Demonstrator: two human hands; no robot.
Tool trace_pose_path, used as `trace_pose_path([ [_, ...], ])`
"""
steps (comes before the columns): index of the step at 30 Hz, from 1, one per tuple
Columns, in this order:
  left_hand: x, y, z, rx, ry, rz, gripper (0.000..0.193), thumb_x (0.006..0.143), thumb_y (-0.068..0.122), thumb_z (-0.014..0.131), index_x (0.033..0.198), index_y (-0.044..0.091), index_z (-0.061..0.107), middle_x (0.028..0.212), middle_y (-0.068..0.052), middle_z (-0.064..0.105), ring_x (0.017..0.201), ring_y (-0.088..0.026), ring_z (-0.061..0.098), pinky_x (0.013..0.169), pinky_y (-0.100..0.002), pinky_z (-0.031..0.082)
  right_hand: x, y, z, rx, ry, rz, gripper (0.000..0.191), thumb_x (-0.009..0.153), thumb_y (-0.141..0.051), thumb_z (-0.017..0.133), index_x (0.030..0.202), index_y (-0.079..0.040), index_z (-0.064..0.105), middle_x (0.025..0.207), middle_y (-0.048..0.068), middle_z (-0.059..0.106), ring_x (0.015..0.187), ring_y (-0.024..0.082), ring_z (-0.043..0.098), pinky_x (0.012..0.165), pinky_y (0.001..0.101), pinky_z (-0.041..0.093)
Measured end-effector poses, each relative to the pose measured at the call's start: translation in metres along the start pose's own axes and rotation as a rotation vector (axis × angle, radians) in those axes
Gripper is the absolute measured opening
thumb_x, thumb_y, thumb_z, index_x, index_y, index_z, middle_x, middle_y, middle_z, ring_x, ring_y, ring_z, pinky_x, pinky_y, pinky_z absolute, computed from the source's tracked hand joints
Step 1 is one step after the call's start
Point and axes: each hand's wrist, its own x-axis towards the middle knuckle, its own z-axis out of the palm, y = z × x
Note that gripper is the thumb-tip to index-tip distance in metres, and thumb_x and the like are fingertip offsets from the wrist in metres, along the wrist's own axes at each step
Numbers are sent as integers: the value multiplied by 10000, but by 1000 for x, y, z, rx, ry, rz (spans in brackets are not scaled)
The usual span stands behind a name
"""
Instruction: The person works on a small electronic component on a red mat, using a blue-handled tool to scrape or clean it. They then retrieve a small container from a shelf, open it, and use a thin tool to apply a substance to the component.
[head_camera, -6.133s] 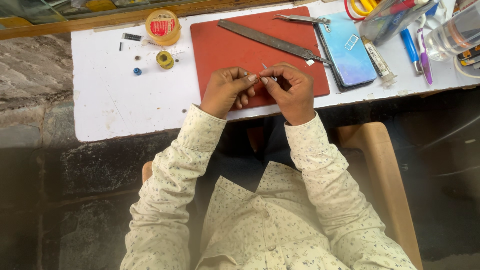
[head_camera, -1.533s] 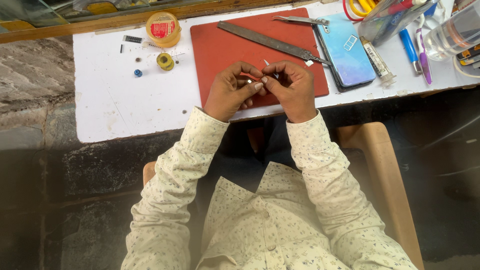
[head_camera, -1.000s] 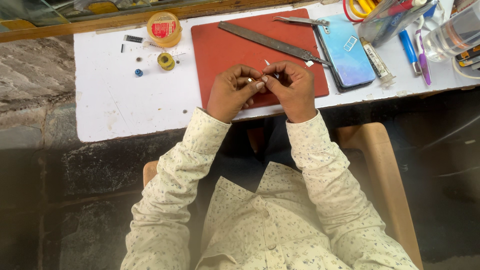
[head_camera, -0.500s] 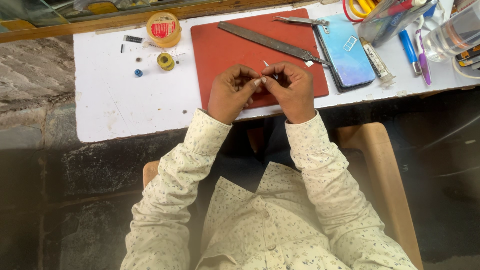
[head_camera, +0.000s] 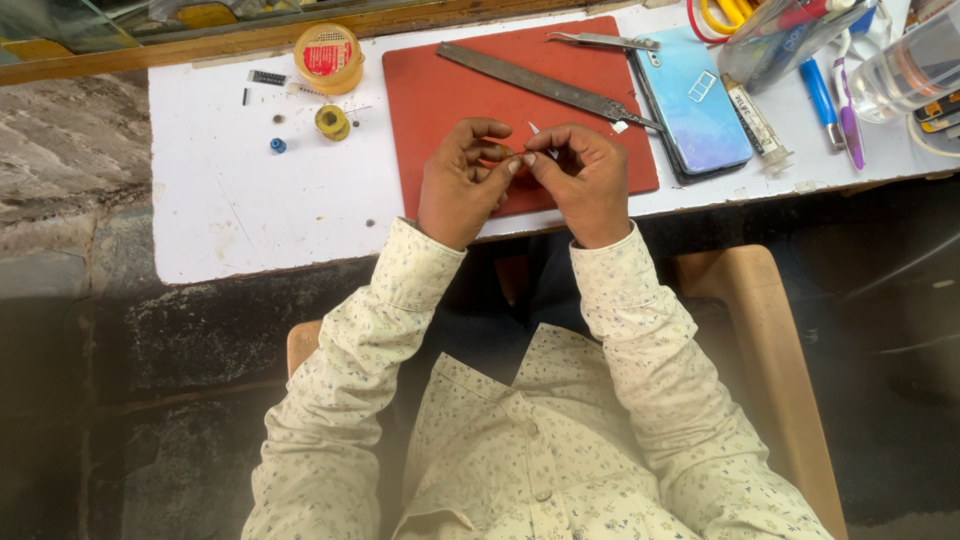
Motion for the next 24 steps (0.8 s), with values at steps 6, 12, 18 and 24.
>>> trace_pose_path([
  [6, -1, -2, 1, 95, 31, 1, 272, 943, 14, 718, 1193, 16, 612, 892, -47, 722, 604, -18, 579, 521, -178, 477, -1, -4, 0, -55, -7, -16, 63, 935, 30, 720, 990, 1, 728, 897, 36, 744, 778, 64, 685, 709, 201, 562],
  [12, -1, -4, 1, 91, 2, 25, 241, 963, 27, 682, 1199, 20, 636, 914, -60, 769, 646, -21, 614, 556, -188, 498, -1, -3, 0, -19, -1, -15, 67, 951, 38, 697, 1007, 13, 725, 902, 47, 729, 790, 70, 665, 722, 204, 549],
  [18, -1, -7, -2, 135, -50, 82, 228, 978, 35, 688, 1203, 22, 652, 967, -60, 784, 769, -28, 687, 625, -190, 530, 0, -1, 0, 56, -12, 19, 62, 967, 27, 683, 1022, 23, 712, 911, 54, 737, 808, 82, 699, 755, 210, 588],
  [24, -1, -3, -2, 141, -59, 9, 249, 968, 44, 685, 1213, 24, 644, 935, -50, 786, 718, -25, 662, 600, -185, 514, 0, 0, 3, 72, 30, 11, 65, 955, 37, 711, 1018, 24, 705, 928, 65, 730, 805, 85, 694, 741, 209, 584],
])
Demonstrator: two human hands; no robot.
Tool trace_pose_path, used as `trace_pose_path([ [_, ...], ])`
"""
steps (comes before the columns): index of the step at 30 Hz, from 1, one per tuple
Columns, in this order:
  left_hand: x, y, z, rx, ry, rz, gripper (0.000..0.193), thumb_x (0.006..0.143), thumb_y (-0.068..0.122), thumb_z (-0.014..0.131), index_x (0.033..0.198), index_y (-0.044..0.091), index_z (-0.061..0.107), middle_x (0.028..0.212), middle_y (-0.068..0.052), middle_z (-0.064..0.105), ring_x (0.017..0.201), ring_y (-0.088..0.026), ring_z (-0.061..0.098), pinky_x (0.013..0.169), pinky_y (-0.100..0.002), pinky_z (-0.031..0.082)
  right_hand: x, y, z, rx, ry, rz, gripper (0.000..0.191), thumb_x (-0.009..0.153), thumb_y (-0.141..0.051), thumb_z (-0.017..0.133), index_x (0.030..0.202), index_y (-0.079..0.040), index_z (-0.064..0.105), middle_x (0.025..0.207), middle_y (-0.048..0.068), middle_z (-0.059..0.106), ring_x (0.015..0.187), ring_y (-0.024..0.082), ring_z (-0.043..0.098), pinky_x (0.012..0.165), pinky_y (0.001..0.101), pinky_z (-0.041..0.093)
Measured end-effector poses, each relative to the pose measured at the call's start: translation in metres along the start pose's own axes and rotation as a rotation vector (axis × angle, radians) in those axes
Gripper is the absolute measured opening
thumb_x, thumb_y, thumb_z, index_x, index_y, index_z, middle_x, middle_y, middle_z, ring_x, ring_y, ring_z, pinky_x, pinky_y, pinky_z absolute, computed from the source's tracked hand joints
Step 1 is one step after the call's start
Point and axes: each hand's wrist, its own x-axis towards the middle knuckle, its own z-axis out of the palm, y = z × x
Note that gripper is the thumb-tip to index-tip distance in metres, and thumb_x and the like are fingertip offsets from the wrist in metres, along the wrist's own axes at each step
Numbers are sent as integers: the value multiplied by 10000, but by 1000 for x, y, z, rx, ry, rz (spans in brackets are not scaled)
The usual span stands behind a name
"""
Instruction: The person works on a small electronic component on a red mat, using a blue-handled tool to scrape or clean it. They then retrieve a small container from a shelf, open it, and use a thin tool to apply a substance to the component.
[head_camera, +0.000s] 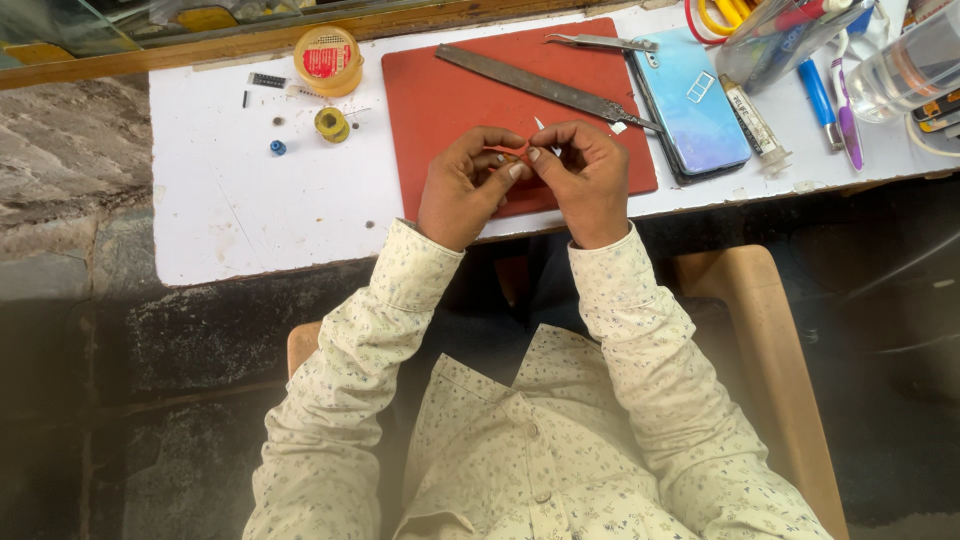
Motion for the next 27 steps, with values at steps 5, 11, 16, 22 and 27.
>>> trace_pose_path([
  [5, -1, 3, 0, 8, 1, -24, 265, 959, 54, 685, 1215, 15, 628, 917, -47, 779, 710, -20, 659, 590, -182, 508, 0, 1, -1, 15, -11, 8, 65, 951, 36, 709, 1014, 22, 703, 921, 62, 729, 795, 82, 697, 734, 209, 593],
  [11, 1, 2, -1, 8, -34, -37, 237, 967, 69, 691, 1194, 24, 640, 920, -45, 776, 716, -29, 656, 613, -184, 525, 0, 2, 0, 7, -4, 14, 67, 953, 47, 706, 1017, 30, 705, 916, 69, 729, 785, 89, 695, 724, 216, 596],
  [16, 1, 1, -2, -23, -52, -16, 212, 971, 72, 689, 1174, 36, 640, 936, -37, 776, 750, -24, 678, 619, -185, 534, 0, 0, 1, 2, 9, 20, 72, 943, 46, 717, 1010, 23, 704, 902, 68, 728, 780, 88, 705, 721, 221, 616],
  [22, 1, 0, -1, -11, -11, -28, 184, 963, 58, 684, 1141, 39, 648, 902, -44, 766, 697, -28, 646, 590, -191, 523, -1, 2, 3, -97, 23, -24, 78, 935, 34, 743, 1000, 8, 709, 889, 50, 733, 771, 80, 700, 699, 210, 591],
  [27, 1, -1, -1, -1, 3, -37, 165, 969, 52, 675, 1131, 30, 651, 877, -41, 760, 653, -23, 613, 578, -194, 518, -2, 5, 5, -186, 52, -52, 77, 925, 18, 768, 984, -8, 724, 877, 38, 731, 742, 65, 668, 666, 197, 555],
])
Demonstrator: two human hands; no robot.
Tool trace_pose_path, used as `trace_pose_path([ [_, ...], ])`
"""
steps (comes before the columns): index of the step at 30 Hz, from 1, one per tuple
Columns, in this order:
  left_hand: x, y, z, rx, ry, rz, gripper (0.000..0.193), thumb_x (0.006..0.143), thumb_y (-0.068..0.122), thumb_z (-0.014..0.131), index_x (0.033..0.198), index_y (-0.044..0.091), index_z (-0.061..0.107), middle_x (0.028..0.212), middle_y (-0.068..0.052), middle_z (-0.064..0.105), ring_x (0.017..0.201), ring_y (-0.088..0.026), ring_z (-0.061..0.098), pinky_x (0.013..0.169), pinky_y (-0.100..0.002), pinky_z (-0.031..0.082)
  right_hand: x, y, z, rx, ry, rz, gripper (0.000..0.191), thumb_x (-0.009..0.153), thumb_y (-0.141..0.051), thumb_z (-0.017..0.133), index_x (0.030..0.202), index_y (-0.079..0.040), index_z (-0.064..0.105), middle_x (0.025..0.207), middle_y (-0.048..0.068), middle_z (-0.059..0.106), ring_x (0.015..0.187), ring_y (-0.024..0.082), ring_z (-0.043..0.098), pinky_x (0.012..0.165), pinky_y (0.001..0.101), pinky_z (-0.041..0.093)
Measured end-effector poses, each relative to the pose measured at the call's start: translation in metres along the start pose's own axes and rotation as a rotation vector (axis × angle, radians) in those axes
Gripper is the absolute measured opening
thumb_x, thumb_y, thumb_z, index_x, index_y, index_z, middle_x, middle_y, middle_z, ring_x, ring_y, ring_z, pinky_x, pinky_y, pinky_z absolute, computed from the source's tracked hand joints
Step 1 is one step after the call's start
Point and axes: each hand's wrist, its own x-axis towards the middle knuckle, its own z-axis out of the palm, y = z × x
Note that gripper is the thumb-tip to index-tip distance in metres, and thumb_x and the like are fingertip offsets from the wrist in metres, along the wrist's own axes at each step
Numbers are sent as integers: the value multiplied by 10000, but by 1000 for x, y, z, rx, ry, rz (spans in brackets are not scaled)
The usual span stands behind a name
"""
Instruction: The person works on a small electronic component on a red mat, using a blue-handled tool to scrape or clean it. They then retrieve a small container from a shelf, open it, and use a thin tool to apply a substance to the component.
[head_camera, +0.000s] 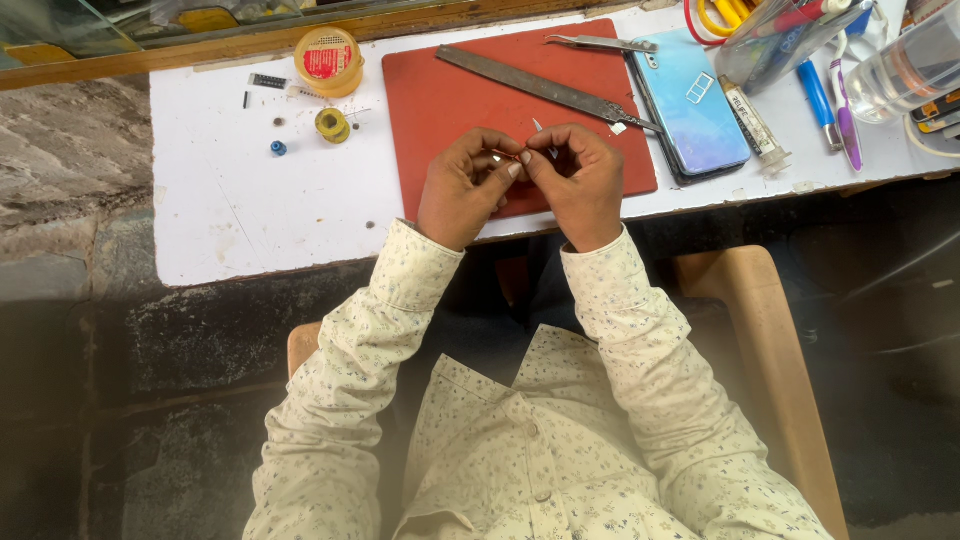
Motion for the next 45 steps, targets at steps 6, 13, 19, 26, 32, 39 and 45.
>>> trace_pose_path([
  [6, 1, -4, 2, 6, 43, 50, 176, 944, 41, 713, 1112, 10, 672, 934, -47, 744, 637, -24, 587, 572, -197, 516, -1, 2, 2, 6, 8, -9, 74, 929, 9, 768, 986, -3, 724, 877, 29, 726, 748, 59, 651, 674, 196, 538],
  [13, -4, -3, 4, 103, 147, 177, 123, 927, 4, 721, 1049, -4, 716, 989, -50, 737, 726, -47, 665, 642, -195, 560, -1, 1, 3, 24, -8, -10, 57, 941, 7, 753, 984, -5, 719, 884, 33, 736, 768, 64, 676, 692, 200, 554],
  [19, -5, 3, 6, 139, 198, 173, 106, 907, 10, 731, 1013, 0, 729, 966, -57, 739, 681, -51, 642, 595, -195, 529, -1, -2, 6, 3, -15, -30, 48, 943, 11, 749, 974, -1, 714, 879, 47, 742, 782, 83, 706, 707, 209, 571],
  [26, -6, 3, 8, 165, 230, 132, 98, 887, 15, 743, 984, 9, 732, 903, -43, 749, 641, -36, 609, 563, -190, 502, -1, -2, 7, 49, -24, -14, 49, 942, 22, 735, 975, 5, 704, 890, 53, 743, 800, 95, 729, 724, 219, 589],
  [32, -5, 0, 9, 184, 263, 166, 87, 890, 7, 721, 977, 5, 724, 890, -41, 749, 645, -34, 619, 572, -189, 514, -1, -4, 7, 10, -21, -22, 50, 939, 14, 744, 974, 6, 710, 883, 57, 742, 789, 95, 722, 708, 216, 578],
  [39, -4, 2, 8, 219, 281, 169, 70, 891, 21, 732, 958, 3, 724, 871, -43, 743, 623, -34, 601, 555, -201, 497, 0, -7, 7, -6, -25, -40, 42, 944, 8, 745, 971, 2, 713, 868, 52, 743, 769, 90, 708, 691, 212, 565],
  [45, -6, 10, 9, 320, 299, 192, 77, 879, 27, 726, 952, 7, 713, 878, -55, 728, 618, -73, 612, 569, -234, 513, 1, -1, 1, 6, 21, -34, 64, 962, 30, 736, 1026, 30, 737, 915, 75, 738, 769, 101, 645, 697, 223, 526],
])
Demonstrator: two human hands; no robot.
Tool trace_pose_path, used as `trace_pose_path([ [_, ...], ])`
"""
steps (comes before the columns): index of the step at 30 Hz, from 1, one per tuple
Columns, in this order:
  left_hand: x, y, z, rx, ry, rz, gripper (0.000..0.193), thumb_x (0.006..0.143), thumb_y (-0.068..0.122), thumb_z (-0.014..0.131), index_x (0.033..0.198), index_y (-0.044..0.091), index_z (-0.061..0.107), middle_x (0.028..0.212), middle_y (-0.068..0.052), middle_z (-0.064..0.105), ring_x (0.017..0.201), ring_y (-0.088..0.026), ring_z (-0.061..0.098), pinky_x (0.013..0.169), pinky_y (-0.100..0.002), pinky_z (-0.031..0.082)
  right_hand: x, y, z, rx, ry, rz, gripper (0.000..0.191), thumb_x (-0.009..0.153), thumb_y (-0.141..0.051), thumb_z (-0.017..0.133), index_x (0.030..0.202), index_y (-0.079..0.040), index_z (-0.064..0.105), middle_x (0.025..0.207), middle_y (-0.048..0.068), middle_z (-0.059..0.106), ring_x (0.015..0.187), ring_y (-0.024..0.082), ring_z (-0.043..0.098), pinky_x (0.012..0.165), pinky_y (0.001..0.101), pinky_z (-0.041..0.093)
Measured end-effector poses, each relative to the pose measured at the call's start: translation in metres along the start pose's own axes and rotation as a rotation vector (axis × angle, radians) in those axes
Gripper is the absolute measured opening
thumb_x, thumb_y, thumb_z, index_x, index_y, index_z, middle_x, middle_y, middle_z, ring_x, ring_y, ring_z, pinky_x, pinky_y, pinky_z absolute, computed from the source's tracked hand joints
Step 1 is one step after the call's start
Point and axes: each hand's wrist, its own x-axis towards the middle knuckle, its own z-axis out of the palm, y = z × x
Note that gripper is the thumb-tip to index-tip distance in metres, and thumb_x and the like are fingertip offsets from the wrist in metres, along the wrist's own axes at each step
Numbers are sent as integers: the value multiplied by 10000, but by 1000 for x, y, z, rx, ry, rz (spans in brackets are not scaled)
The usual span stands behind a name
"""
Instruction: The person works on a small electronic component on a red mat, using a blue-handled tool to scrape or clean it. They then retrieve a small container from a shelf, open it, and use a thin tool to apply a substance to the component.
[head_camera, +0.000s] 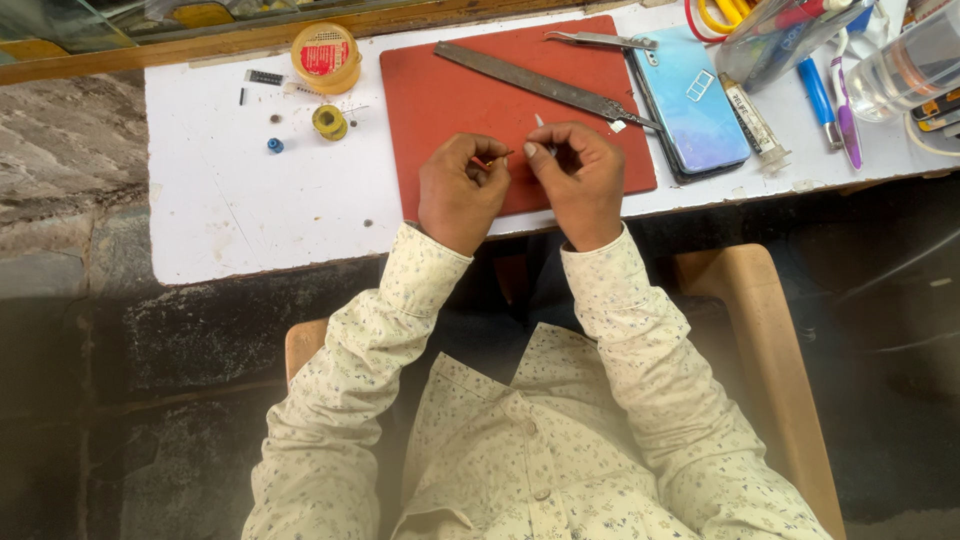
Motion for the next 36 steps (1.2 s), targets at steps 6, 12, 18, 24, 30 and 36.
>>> trace_pose_path([
  [6, 5, 5, -9, 183, -8, 107, 63, 865, 21, 689, 926, 4, 688, 897, -106, 689, 682, -197, 642, 644, -327, 537, 3, 3, -11, 375, 8, 132, 164, 1003, 25, 585, 1093, 42, 721, 1003, 96, 747, 858, 122, 692, 803, 254, 579],
  [12, 7, -2, -11, 231, 0, 131, 68, 854, 26, 685, 906, -12, 664, 888, -132, 680, 749, -238, 665, 688, -356, 553, 0, -7, -32, 332, -24, 166, 206, 998, 29, 561, 1114, 39, 730, 1006, 113, 760, 855, 131, 707, 788, 252, 574],
  [18, 8, -22, -12, 52, -44, -41, 66, 855, 39, 705, 903, -6, 699, 818, -85, 696, 663, -160, 636, 628, -290, 536, 4, -13, -55, 120, 5, 164, 131, 990, 74, 624, 1069, 24, 716, 984, 97, 759, 749, 90, 654, 683, 212, 537],
  [24, 25, -33, -42, -766, -329, -606, 108, 875, 89, 738, 951, 17, 715, 792, -32, 670, 629, -95, 587, 570, -203, 484, 0, -3, -59, 171, 16, 141, 117, 992, 80, 632, 1060, 7, 692, 969, 84, 749, 738, 80, 641, 675, 206, 528],
  [30, 24, -18, -55, -924, -359, -618, 118, 900, 101, 721, 957, 5, 679, 830, -53, 639, 637, -92, 542, 583, -195, 464, -6, 10, -52, 85, 6, 55, 117, 994, 91, 629, 1071, 23, 685, 992, 86, 749, 825, 91, 676, 738, 219, 552],
  [36, 25, -12, -65, -987, -386, -608, 101, 906, 104, 700, 954, 24, 662, 841, -58, 627, 628, -93, 535, 570, -196, 438, -5, 14, -46, 46, -12, 34, 119, 993, 95, 631, 1062, 23, 695, 990, 81, 745, 826, 94, 672, 747, 225, 553],
])
